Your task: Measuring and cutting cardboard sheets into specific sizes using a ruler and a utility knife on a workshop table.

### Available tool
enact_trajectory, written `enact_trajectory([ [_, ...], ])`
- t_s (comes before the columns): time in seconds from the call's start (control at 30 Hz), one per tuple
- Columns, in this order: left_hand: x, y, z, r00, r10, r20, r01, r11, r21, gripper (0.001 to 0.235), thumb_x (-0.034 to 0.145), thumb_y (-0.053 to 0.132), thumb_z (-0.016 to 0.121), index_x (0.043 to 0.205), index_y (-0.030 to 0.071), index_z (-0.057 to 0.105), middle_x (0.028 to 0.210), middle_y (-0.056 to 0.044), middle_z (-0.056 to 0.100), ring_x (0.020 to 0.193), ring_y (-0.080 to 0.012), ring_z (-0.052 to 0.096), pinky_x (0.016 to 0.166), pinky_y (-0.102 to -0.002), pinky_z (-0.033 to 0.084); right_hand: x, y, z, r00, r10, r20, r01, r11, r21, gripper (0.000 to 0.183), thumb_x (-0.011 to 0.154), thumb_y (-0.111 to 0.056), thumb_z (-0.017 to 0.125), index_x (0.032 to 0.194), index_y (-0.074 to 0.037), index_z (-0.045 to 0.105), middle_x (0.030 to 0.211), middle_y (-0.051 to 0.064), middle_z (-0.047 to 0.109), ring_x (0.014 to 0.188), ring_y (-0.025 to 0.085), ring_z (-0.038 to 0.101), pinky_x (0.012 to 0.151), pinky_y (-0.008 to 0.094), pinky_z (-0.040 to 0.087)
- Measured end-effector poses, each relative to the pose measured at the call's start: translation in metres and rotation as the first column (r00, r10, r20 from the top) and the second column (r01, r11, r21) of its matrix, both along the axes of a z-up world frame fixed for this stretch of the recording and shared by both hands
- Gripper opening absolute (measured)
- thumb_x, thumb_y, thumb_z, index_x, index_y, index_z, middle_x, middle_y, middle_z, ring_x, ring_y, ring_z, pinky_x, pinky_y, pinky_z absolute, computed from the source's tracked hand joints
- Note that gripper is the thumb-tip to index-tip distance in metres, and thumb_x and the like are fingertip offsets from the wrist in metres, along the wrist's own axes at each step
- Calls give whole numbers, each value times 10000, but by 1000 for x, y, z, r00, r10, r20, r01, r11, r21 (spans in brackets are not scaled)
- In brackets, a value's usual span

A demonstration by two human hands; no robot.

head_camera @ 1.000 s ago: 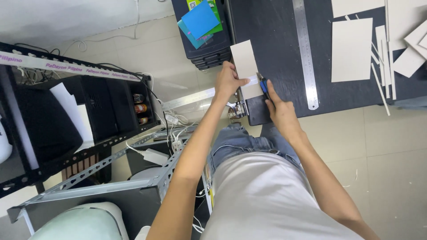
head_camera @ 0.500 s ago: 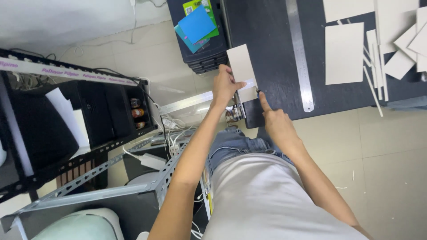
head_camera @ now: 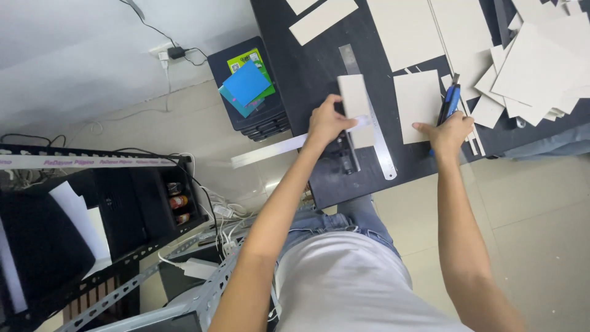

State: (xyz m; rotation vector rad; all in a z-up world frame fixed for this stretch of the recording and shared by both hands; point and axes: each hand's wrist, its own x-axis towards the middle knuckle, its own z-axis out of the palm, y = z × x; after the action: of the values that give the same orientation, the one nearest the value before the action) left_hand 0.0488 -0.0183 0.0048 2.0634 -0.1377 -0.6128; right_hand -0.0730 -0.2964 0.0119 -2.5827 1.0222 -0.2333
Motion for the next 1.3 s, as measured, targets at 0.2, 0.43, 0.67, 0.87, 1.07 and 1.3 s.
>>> enact_trajectory([
  [0.2, 5, 58, -25, 997, 62, -43, -62, 998, 15, 597, 618, 412, 910, 1086, 180, 621, 881, 2, 777, 736, -107, 719, 679, -284, 524, -11, -30, 0, 929, 3, 370, 17, 999, -50, 640, 610, -155, 1016, 1056, 12, 589, 995, 142, 720, 801, 309, 687, 673, 410, 532],
  [0.43, -25, 156, -69, 956, 197, -217, -246, 942, -227, 376, 680, 230, 907, 927, 109, 650, 800, -73, 729, 688, -125, 667, 650, -268, 520, -17, 103, 33, 903, 48, 427, -189, 937, 293, 481, 740, -55, 948, 1029, -80, 565, 932, 90, 646, 805, 249, 640, 724, 386, 515],
  [0.67, -32, 167, -82, 936, 221, -272, -308, 890, -336, 528, 644, 204, 962, 1058, 24, 688, 926, -190, 725, 856, -227, 692, 763, -366, 591, -30, 183, 16, 969, 239, 62, -241, 863, 445, 397, 774, -96, 874, 987, -20, 548, 820, 104, 736, 720, 300, 724, 609, 388, 550],
  [0.87, -15, 193, -69, 981, 94, -172, -124, 977, -171, 502, 568, 210, 972, 962, 46, 708, 833, -124, 719, 796, -213, 705, 716, -334, 581, -2, 194, 6, 918, 383, 100, -396, 886, 241, 467, 800, -199, 901, 998, 8, 533, 918, 153, 630, 862, 329, 678, 679, 366, 527],
  [1.07, 8, 212, -37, 989, 121, -86, -126, 991, -52, 405, 562, 212, 972, 880, 129, 735, 751, -59, 751, 743, -170, 747, 704, -270, 572, 19, 207, -4, 902, 430, -31, -411, 879, 241, 524, 760, -205, 903, 1060, -3, 525, 1049, 111, 527, 979, 278, 608, 785, 322, 514],
  [1.3, -1, 163, -62, 982, 143, -121, -159, 977, -143, 490, 516, 246, 970, 885, 76, 696, 753, -79, 756, 742, -199, 737, 718, -291, 566, 29, 221, 12, 894, 449, 8, -426, 842, 330, 496, 752, -70, 885, 1082, 28, 528, 1018, 153, 585, 985, 333, 656, 781, 349, 554],
])
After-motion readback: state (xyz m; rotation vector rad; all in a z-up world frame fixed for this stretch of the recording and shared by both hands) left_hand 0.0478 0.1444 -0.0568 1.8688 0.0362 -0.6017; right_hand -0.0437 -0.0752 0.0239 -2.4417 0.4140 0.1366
